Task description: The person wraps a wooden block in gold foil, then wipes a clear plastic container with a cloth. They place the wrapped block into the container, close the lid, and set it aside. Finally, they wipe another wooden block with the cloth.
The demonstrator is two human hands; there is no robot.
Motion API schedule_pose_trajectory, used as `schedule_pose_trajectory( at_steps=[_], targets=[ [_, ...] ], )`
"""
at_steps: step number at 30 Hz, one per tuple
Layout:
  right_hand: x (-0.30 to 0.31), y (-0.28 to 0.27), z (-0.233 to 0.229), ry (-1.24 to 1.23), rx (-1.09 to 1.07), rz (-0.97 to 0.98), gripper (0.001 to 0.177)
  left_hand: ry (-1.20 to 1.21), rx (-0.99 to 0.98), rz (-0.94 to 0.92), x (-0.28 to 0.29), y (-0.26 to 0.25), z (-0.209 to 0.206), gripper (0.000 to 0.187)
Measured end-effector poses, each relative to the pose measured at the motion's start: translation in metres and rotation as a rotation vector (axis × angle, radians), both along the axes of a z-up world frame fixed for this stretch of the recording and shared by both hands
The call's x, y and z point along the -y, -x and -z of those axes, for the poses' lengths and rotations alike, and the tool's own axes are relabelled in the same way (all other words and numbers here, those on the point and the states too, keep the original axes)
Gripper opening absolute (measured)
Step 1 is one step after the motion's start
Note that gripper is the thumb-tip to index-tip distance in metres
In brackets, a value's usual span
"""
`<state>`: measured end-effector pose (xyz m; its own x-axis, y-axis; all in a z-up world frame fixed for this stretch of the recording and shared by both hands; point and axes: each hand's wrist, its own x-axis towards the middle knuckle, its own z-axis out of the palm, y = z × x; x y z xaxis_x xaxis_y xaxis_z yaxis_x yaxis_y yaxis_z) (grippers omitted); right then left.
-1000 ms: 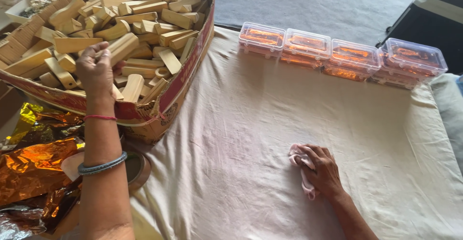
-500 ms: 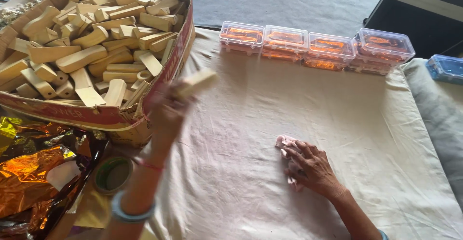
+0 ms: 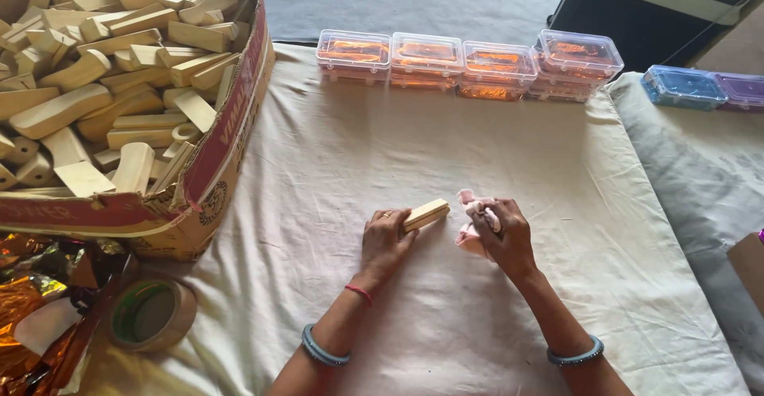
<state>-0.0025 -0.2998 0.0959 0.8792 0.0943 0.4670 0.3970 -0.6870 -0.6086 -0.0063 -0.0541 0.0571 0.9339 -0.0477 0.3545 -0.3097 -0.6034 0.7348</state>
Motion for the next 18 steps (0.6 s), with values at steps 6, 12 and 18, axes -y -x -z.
schedule_pose_trajectory(
  at_steps=[6, 12, 18],
  targets=[
    [-0.045, -0.012, -0.009, 0.099, 0.086, -0.053, 0.025, -0.097, -0.009, 0.017, -0.01, 0.005, -0.01, 0.045],
    [-0.096, 0.006, 0.017, 0.334, 0.15, -0.186, 0.035, -0.133, 0.011, 0.003, -0.014, -0.005, 0.022, 0.048],
    [-0.073, -0.01, 0.006, 0.366, 0.111, -0.147, 0.041, -0.082, 0.01, 0.044, -0.019, -0.002, -0.002, 0.073]
  ],
)
